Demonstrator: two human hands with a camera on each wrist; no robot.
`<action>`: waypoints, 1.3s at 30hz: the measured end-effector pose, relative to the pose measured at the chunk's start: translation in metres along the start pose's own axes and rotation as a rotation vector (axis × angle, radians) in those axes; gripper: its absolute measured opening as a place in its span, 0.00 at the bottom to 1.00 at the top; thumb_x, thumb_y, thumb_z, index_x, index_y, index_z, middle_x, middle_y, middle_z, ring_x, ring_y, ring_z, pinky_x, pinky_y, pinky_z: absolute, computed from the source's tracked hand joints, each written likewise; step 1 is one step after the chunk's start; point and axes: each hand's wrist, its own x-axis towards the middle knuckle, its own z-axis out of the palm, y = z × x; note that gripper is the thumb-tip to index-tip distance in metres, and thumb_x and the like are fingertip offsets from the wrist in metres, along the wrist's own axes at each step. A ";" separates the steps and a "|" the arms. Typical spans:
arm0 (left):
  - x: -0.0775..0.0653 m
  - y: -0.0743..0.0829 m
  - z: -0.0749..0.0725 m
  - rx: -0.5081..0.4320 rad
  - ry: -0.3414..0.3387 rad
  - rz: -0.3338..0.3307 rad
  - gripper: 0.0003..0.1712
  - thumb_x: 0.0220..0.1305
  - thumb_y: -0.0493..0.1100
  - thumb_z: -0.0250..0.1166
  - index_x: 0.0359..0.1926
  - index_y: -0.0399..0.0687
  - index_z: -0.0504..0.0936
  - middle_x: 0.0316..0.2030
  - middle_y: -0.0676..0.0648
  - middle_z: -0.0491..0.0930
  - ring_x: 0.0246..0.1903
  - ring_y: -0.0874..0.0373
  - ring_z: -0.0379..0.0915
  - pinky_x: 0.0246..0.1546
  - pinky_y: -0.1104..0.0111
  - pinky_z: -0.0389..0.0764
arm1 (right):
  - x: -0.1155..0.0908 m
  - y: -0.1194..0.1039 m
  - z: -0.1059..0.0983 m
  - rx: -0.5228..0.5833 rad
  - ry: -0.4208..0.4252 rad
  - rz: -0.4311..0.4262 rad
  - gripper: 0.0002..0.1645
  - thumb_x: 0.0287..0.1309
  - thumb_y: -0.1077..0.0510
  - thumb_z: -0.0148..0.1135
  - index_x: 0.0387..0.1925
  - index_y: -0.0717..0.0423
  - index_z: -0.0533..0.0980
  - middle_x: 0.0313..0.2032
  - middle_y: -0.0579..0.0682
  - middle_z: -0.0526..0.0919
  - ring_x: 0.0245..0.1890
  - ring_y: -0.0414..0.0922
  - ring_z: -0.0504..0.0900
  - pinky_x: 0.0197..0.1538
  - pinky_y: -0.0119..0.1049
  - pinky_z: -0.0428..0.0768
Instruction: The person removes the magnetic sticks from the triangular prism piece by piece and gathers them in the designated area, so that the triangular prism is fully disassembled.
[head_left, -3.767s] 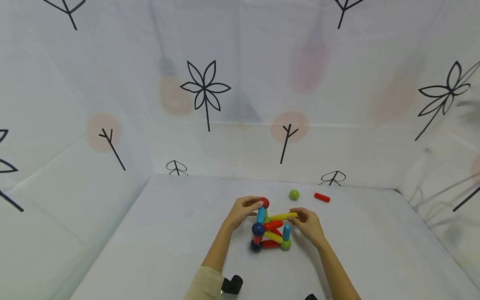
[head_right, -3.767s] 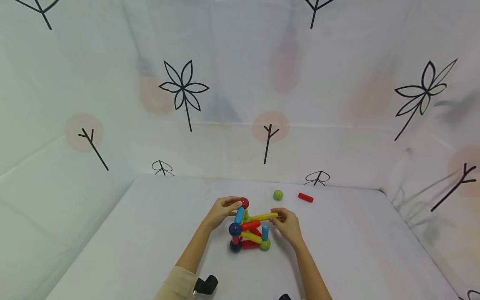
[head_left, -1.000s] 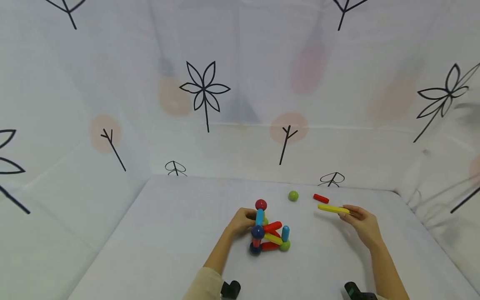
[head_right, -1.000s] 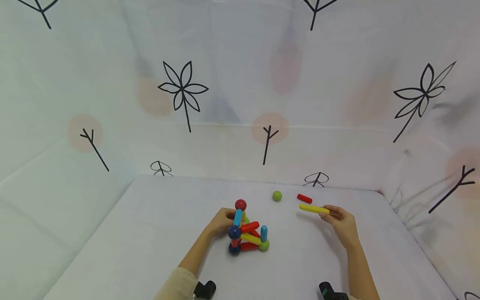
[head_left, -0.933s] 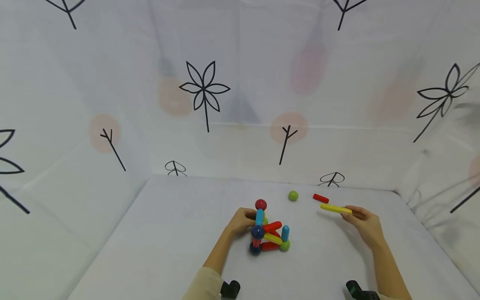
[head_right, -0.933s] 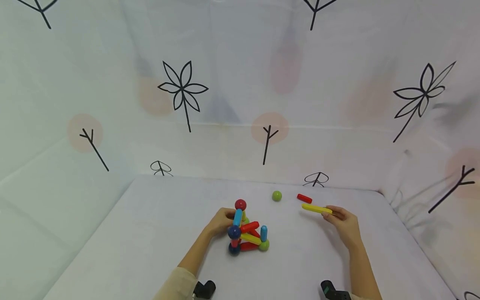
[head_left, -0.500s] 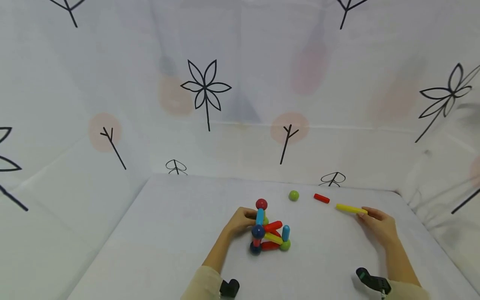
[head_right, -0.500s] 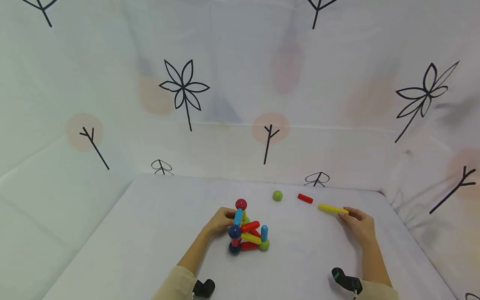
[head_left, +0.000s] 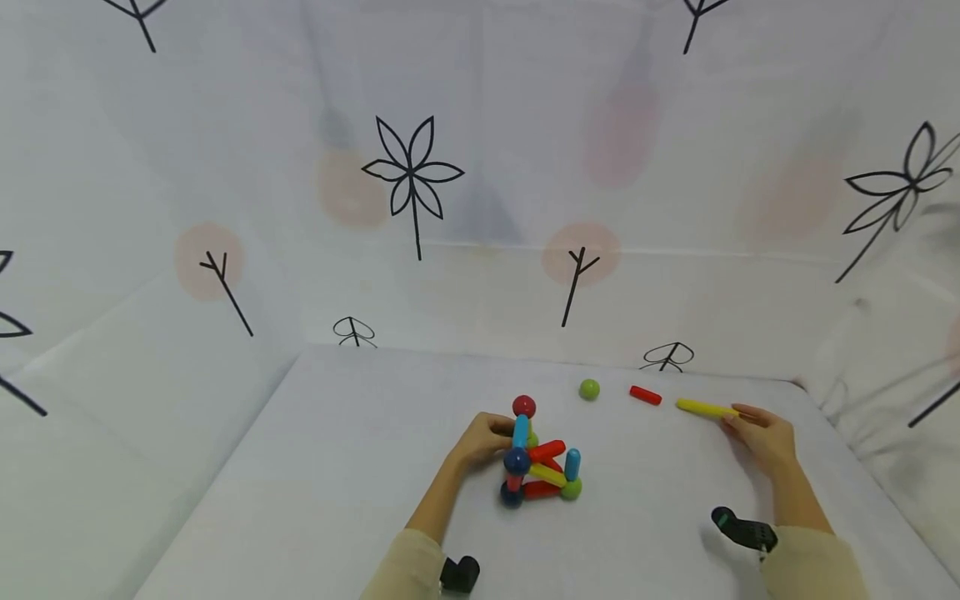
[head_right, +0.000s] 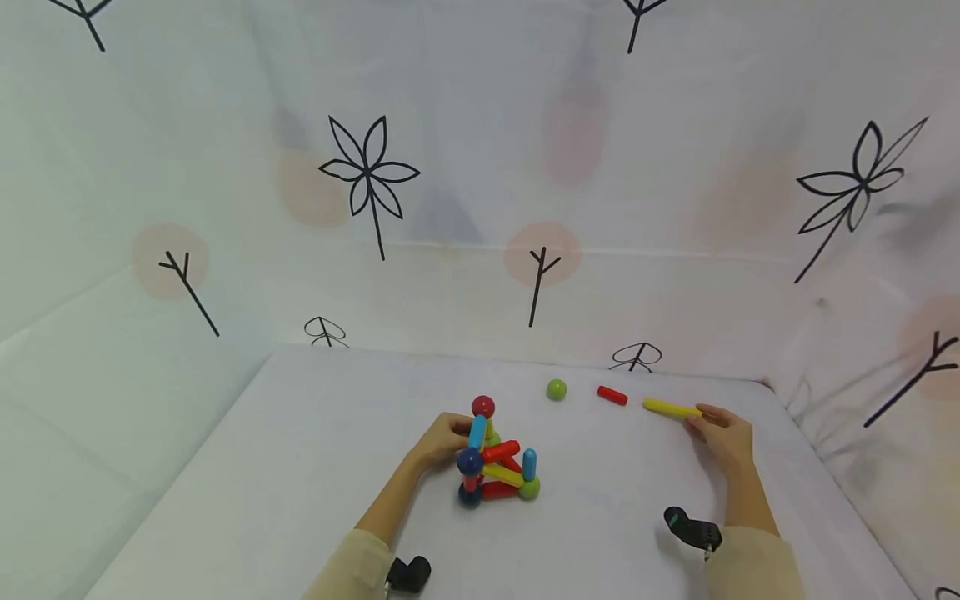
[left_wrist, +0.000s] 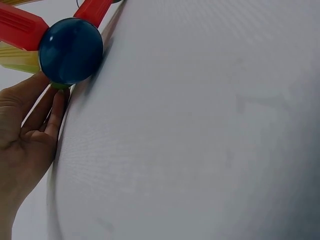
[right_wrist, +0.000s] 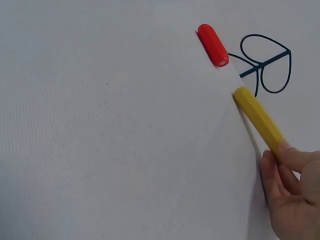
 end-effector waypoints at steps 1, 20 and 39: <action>-0.002 0.005 0.000 0.001 -0.002 -0.001 0.16 0.54 0.29 0.62 0.45 0.28 0.81 0.41 0.34 0.82 0.38 0.56 0.77 0.43 0.68 0.78 | 0.001 0.000 0.000 0.014 0.006 0.008 0.17 0.55 0.67 0.62 0.24 0.39 0.78 0.22 0.34 0.78 0.24 0.31 0.81 0.31 0.25 0.80; -0.004 0.009 0.003 0.031 0.029 -0.012 0.15 0.55 0.28 0.61 0.46 0.27 0.80 0.41 0.35 0.82 0.39 0.53 0.77 0.43 0.68 0.78 | 0.002 0.003 0.005 -0.249 0.124 0.084 0.38 0.60 0.54 0.58 0.68 0.59 0.58 0.63 0.58 0.65 0.36 0.28 0.79 0.45 0.24 0.75; 0.004 -0.012 0.003 -0.012 0.025 -0.030 0.16 0.56 0.31 0.63 0.47 0.31 0.81 0.41 0.38 0.83 0.39 0.55 0.77 0.46 0.66 0.78 | -0.066 0.015 0.047 0.129 -0.073 -0.401 0.22 0.55 0.72 0.60 0.49 0.50 0.77 0.39 0.36 0.80 0.32 0.30 0.82 0.35 0.22 0.79</action>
